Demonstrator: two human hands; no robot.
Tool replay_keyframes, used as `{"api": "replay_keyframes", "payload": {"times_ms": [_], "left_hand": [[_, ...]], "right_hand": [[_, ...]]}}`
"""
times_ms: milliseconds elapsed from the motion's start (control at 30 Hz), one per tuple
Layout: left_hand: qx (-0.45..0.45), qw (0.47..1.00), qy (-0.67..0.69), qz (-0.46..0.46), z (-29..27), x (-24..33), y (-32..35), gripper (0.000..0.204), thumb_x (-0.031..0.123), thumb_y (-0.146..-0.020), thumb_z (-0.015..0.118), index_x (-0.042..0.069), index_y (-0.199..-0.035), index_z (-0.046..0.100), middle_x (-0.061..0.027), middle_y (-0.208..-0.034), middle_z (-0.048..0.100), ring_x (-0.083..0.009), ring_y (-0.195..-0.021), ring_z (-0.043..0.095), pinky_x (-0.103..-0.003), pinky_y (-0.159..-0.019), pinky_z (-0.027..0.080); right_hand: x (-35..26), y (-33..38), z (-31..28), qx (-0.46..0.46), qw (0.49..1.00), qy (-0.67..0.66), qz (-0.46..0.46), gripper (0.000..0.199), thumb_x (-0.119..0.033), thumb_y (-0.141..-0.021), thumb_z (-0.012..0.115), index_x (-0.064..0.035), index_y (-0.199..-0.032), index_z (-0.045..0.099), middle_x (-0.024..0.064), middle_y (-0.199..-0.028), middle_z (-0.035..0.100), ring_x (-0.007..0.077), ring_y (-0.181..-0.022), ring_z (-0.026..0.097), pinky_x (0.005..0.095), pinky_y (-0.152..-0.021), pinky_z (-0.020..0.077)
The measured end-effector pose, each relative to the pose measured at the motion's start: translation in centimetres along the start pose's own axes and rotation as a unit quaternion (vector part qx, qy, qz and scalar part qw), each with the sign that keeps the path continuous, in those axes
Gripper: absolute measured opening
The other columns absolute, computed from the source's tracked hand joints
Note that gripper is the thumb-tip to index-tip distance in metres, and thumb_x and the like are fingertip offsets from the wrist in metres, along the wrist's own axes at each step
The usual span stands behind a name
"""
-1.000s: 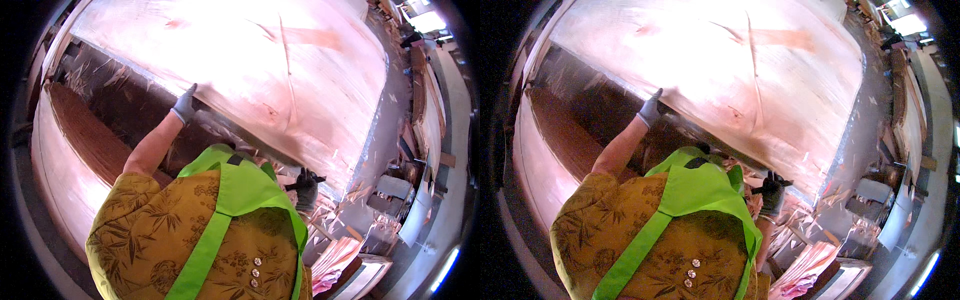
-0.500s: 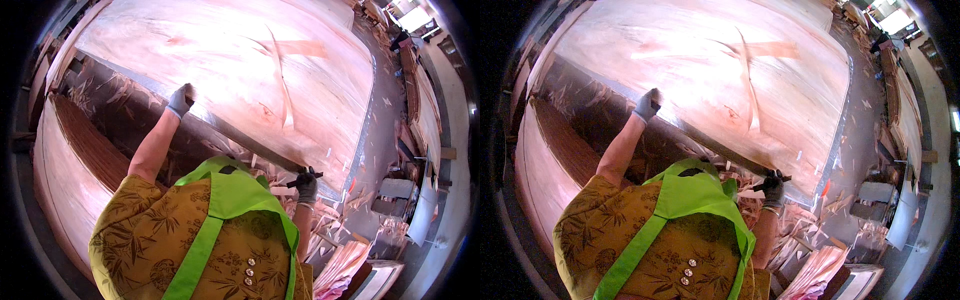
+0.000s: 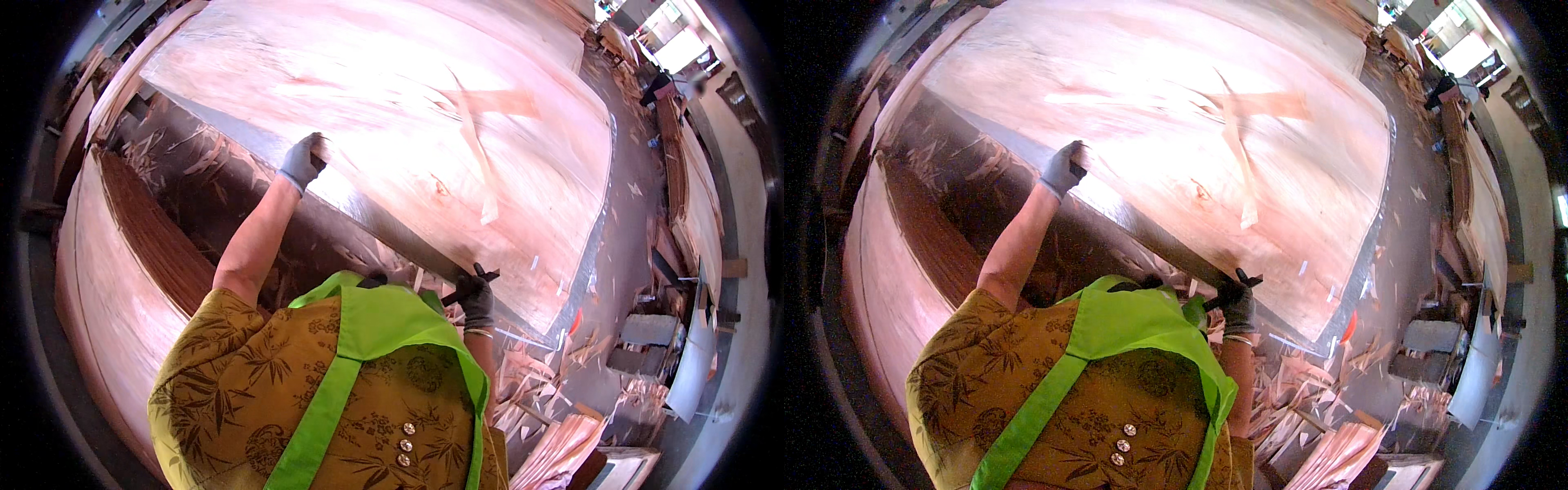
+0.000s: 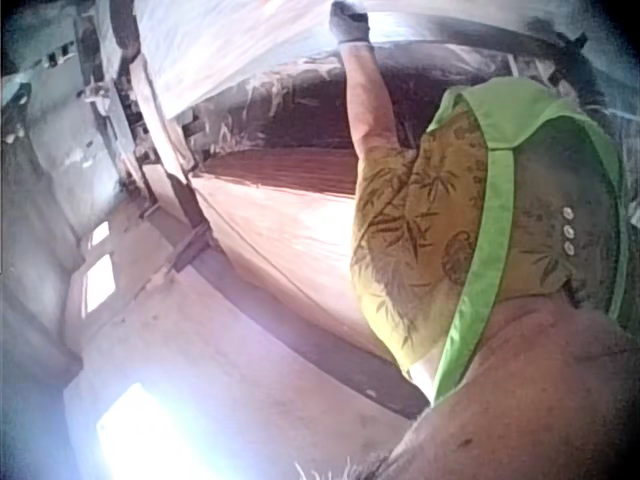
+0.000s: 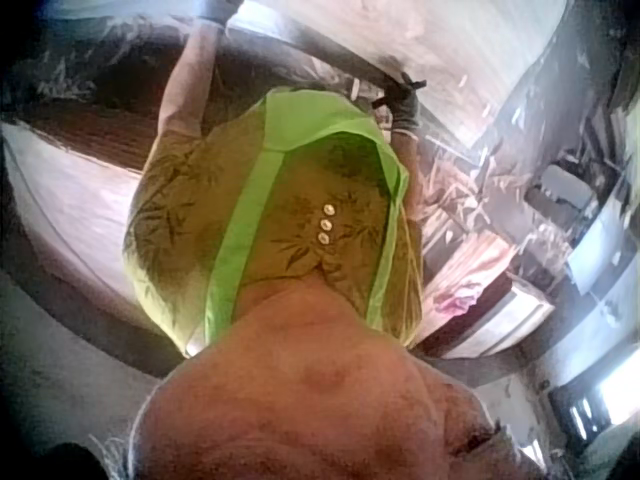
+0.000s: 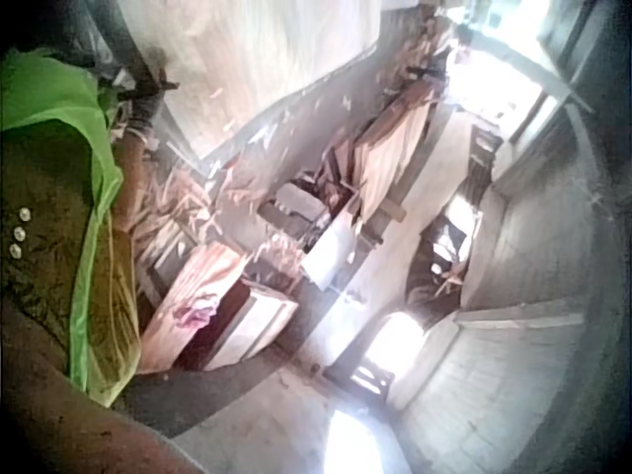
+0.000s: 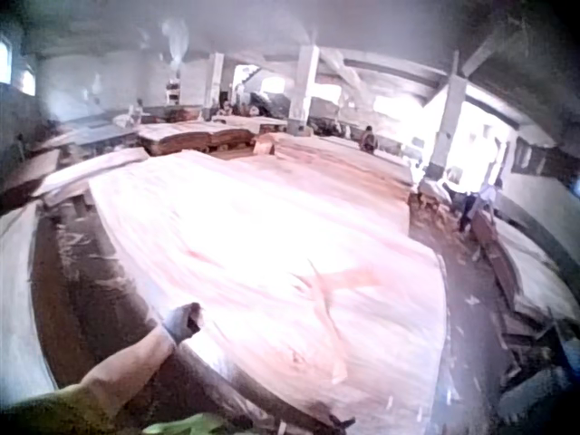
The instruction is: The person sorts and stacks sheets of wood veneer by hand. They pick up individual strips and large sheets, align them, and place them onto organized stacks on a table or the floor.
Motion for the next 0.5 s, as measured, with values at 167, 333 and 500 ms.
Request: {"api": "replay_keyframes", "payload": {"times_ms": [167,333,500], "left_hand": [[0.030,0.988,0.143,-0.048,2.0,-0.4,-0.3,0.019,0.021,-0.092,0.050,0.009,-0.101,0.061,-0.0033,-0.094,0.063,-0.0163,-0.084,0.061,-0.031,-0.077,0.051],[-0.017,0.944,-0.271,0.187,-5.6,-1.8,-2.7,0.032,0.020,-0.084,0.056,0.000,-0.109,0.057,-0.0155,-0.103,0.063,-0.0270,-0.098,0.060,-0.034,-0.084,0.049],[-0.037,0.848,-0.461,0.259,-7.6,-2.4,-3.4,0.026,0.015,-0.089,0.049,0.001,-0.110,0.054,-0.0108,-0.107,0.061,-0.0208,-0.099,0.058,-0.032,-0.087,0.047]], "right_hand": [[-1.4,-0.4,-1.4,0.113,0.975,-0.189,0.042,0.042,-0.007,-0.087,0.048,-0.0040,-0.129,0.040,0.0148,-0.107,0.059,0.0230,-0.090,0.055,0.0335,-0.079,0.0460],[-2.6,-0.2,-1.6,0.233,0.932,-0.260,0.102,0.032,-0.010,-0.087,0.046,-0.0048,-0.119,0.050,0.0106,-0.098,0.060,0.0204,-0.078,0.057,0.0292,-0.064,0.0485],[-3.4,0.7,-4.1,0.246,0.940,-0.230,0.059,0.027,-0.014,-0.088,0.052,-0.0067,-0.113,0.054,0.0053,-0.095,0.058,0.0163,-0.073,0.055,0.0287,-0.063,0.0490]]}}
Point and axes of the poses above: each hand's wrist, its own y-axis away from the middle knuckle, its own z-axis out of the palm, x = y × z, the point moved 2 cm from there along -y, towards the middle knuckle
